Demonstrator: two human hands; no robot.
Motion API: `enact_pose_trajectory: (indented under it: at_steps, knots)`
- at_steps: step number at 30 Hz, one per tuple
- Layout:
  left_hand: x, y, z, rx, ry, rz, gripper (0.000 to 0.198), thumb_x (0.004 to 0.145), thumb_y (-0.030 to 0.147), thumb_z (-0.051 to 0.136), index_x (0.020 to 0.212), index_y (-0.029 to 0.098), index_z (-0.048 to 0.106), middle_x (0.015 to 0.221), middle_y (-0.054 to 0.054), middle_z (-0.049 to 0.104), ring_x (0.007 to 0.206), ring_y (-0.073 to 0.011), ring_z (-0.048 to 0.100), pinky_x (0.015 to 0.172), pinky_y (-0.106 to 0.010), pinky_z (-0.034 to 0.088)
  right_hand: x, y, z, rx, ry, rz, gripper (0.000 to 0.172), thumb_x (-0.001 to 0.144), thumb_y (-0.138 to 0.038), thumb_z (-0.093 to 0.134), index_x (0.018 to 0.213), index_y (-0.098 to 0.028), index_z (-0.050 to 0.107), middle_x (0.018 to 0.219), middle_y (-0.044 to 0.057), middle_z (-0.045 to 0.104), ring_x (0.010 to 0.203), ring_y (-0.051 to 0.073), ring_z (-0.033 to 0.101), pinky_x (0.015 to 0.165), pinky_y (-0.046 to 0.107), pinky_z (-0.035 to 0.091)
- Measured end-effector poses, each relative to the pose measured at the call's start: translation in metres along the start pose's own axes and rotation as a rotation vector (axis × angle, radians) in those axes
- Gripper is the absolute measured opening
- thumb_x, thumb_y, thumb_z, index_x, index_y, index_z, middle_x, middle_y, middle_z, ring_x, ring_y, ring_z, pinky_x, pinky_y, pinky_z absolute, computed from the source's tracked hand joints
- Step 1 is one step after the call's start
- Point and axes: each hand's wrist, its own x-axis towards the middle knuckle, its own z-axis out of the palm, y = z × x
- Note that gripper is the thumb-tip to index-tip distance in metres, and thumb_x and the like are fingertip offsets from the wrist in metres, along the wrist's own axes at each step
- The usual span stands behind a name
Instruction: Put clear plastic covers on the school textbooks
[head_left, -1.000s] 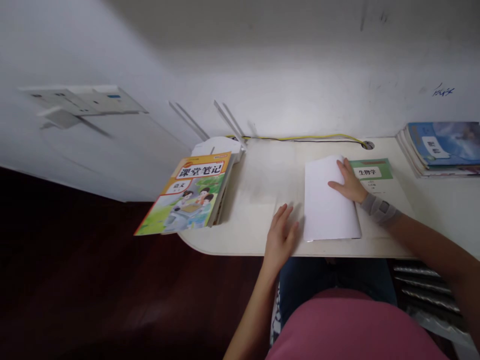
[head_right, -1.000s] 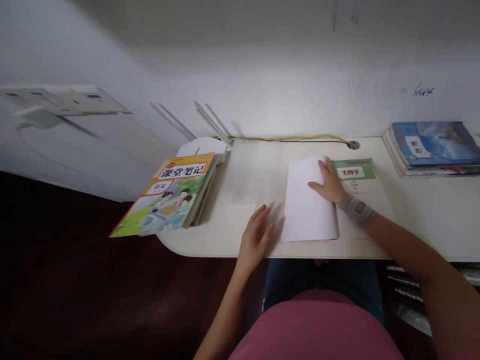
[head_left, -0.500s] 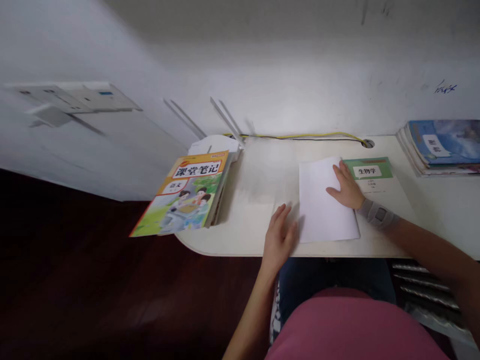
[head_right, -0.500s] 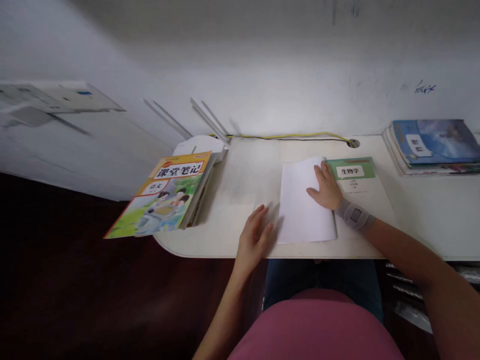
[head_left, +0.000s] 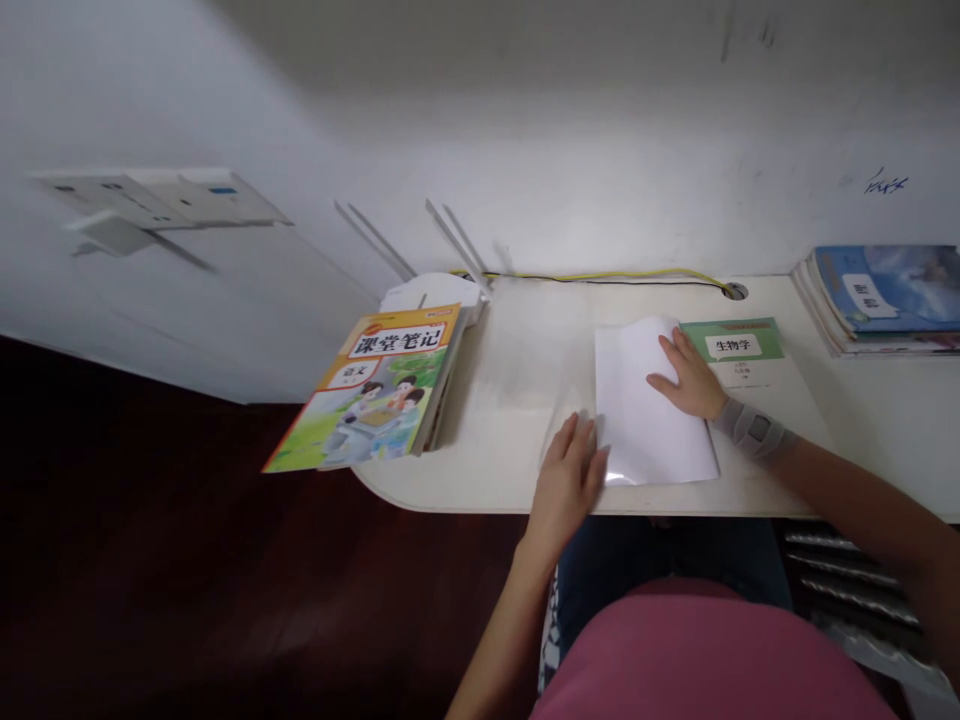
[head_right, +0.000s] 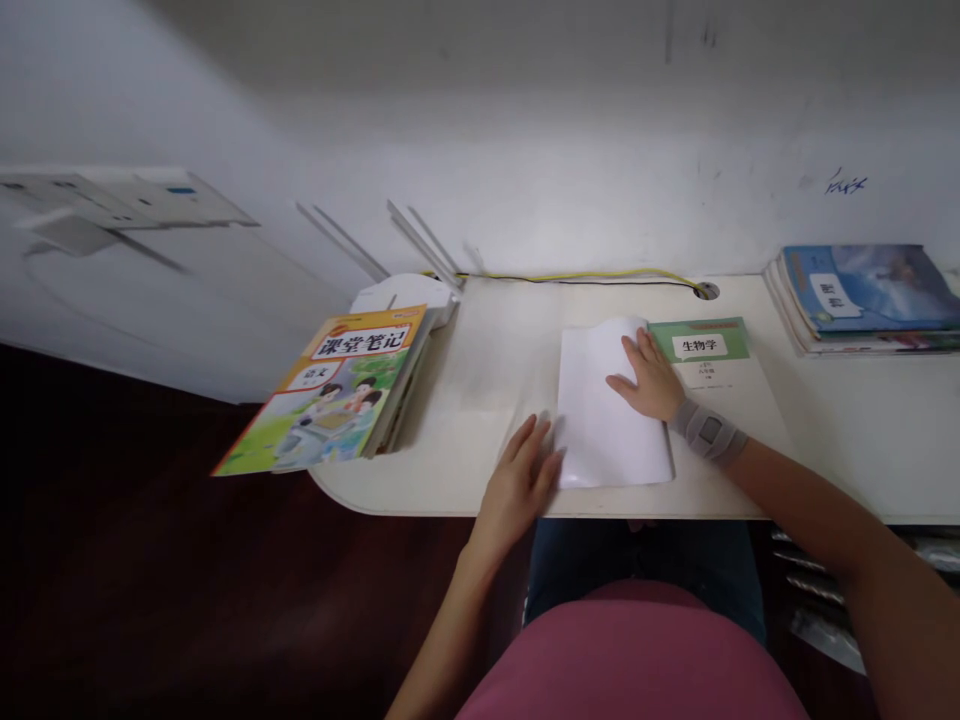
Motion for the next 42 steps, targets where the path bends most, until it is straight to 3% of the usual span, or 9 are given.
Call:
enact_pose_trajectory:
  at_steps: [5, 9, 12, 15, 20, 25, 29, 36, 42]
  knots:
    - [0.004, -0.009, -0.008, -0.121, 0.074, -0.100, 0.046, 0.088, 0.036, 0.048, 0.131, 0.019, 0.046, 0.140, -0.015, 0.044, 0.129, -0.0267, 0.042, 0.106, -0.048, 0.036, 0.002, 0.005, 0.002, 0.021, 0.081, 0.067, 0.068, 0.085, -0.041, 0.045, 0.142, -0.006, 0.029, 0.153, 0.020, 0.017, 0.141, 0.032, 0.015, 0.110, 0.051, 0.024]
    - [0.008, -0.016, -0.012, -0.421, 0.090, -0.284, 0.050, 0.086, 0.039, 0.050, 0.131, 0.019, 0.044, 0.135, -0.015, 0.050, 0.118, -0.0254, 0.054, 0.101, -0.046, 0.041, 0.005, 0.002, 0.003, -0.015, 0.058, 0.087, 0.063, 0.086, -0.035, 0.040, 0.142, -0.005, 0.029, 0.151, 0.020, 0.021, 0.140, 0.032, 0.020, 0.110, 0.051, 0.026]
    - [0.013, -0.017, -0.018, -0.688, 0.096, -0.401, 0.052, 0.083, 0.043, 0.054, 0.130, 0.021, 0.045, 0.141, -0.013, 0.044, 0.118, -0.0246, 0.054, 0.103, -0.043, 0.041, 0.007, -0.005, 0.002, -0.084, 0.012, 0.112, 0.064, 0.089, -0.040, 0.037, 0.141, -0.004, 0.030, 0.150, 0.021, 0.024, 0.139, 0.033, 0.020, 0.110, 0.051, 0.025]
    - [0.017, -0.016, -0.025, -0.815, 0.117, -0.451, 0.051, 0.081, 0.045, 0.056, 0.127, 0.024, 0.048, 0.143, -0.010, 0.042, 0.123, -0.0258, 0.050, 0.103, -0.042, 0.041, 0.008, -0.009, -0.001, -0.110, -0.008, 0.097, 0.068, 0.091, -0.049, 0.033, 0.142, -0.005, 0.029, 0.150, 0.021, 0.024, 0.139, 0.035, 0.019, 0.110, 0.052, 0.024]
    - [0.018, -0.018, -0.029, -0.700, 0.048, -0.411, 0.048, 0.080, 0.042, 0.058, 0.123, 0.022, 0.051, 0.137, -0.011, 0.049, 0.124, -0.0252, 0.049, 0.106, -0.043, 0.036, -0.003, -0.013, -0.009, -0.103, -0.089, 0.018, 0.072, 0.086, -0.056, 0.042, 0.139, -0.008, 0.038, 0.152, 0.020, 0.019, 0.140, 0.036, 0.013, 0.110, 0.051, 0.022]
    - [0.014, -0.021, -0.023, -0.602, 0.060, -0.384, 0.049, 0.082, 0.041, 0.054, 0.127, 0.021, 0.047, 0.138, -0.012, 0.048, 0.124, -0.0245, 0.049, 0.106, -0.043, 0.036, -0.056, -0.021, -0.024, -0.073, -0.178, -0.248, 0.080, 0.079, -0.066, 0.048, 0.142, -0.018, 0.035, 0.155, 0.014, 0.010, 0.142, 0.034, 0.003, 0.110, 0.055, 0.018]
    - [0.012, -0.021, -0.019, -0.566, 0.077, -0.368, 0.052, 0.082, 0.043, 0.053, 0.128, 0.020, 0.046, 0.138, -0.013, 0.048, 0.126, -0.0237, 0.047, 0.107, -0.041, 0.035, -0.091, -0.025, -0.037, -0.115, -0.282, -0.437, 0.096, 0.070, -0.074, 0.054, 0.145, -0.020, 0.029, 0.155, 0.017, 0.008, 0.141, 0.036, -0.001, 0.109, 0.059, 0.014]
    - [0.007, -0.020, -0.017, -0.593, 0.091, -0.357, 0.051, 0.083, 0.043, 0.054, 0.128, 0.021, 0.046, 0.139, -0.012, 0.047, 0.127, -0.0225, 0.046, 0.109, -0.041, 0.033, -0.094, -0.029, -0.029, -0.165, -0.178, -0.327, 0.079, 0.079, -0.051, 0.058, 0.145, -0.018, 0.030, 0.154, 0.015, 0.013, 0.142, 0.033, 0.005, 0.110, 0.054, 0.020]
    - [0.007, -0.018, -0.018, -0.589, 0.121, -0.349, 0.048, 0.083, 0.043, 0.053, 0.125, 0.020, 0.048, 0.136, -0.012, 0.050, 0.125, -0.0227, 0.048, 0.108, -0.042, 0.034, -0.098, -0.030, -0.029, -0.129, -0.220, -0.372, 0.082, 0.079, -0.058, 0.054, 0.146, -0.020, 0.025, 0.155, 0.015, 0.012, 0.142, 0.032, 0.004, 0.111, 0.056, 0.017]
